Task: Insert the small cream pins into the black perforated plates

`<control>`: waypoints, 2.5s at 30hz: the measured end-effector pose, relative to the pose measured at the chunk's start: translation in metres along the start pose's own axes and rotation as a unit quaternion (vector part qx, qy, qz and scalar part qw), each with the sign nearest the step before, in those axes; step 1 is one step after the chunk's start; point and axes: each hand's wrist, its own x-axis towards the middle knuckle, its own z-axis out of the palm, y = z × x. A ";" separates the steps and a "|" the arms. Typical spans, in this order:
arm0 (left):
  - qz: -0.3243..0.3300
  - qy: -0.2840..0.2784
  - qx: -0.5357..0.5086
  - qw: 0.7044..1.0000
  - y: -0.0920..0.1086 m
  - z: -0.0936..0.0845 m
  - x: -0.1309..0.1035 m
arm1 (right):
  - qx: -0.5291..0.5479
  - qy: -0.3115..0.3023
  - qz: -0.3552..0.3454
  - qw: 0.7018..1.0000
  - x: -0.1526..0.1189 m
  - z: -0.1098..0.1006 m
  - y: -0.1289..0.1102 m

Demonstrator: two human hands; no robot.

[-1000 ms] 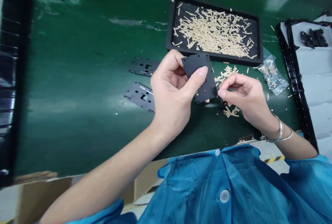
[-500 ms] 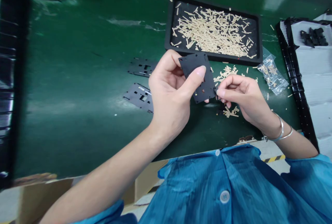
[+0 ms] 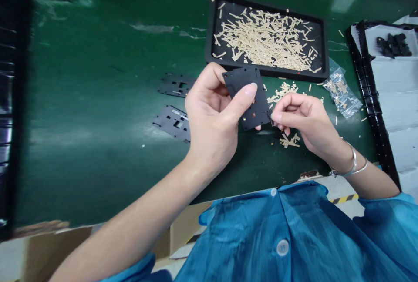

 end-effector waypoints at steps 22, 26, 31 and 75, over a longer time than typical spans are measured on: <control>-0.069 -0.007 -0.066 0.995 0.004 0.000 0.000 | -0.021 -0.006 -0.017 1.000 0.002 -0.005 0.002; -0.066 -0.003 -0.058 0.996 0.005 -0.001 0.000 | -0.031 -0.004 -0.030 0.999 0.002 -0.006 0.003; -0.085 -0.006 -0.031 0.996 0.006 -0.001 -0.001 | -0.031 -0.029 -0.028 0.999 0.002 -0.005 0.004; -0.085 -0.142 0.254 0.953 0.023 -0.002 -0.007 | -0.114 -0.013 -0.122 0.986 0.001 -0.025 -0.014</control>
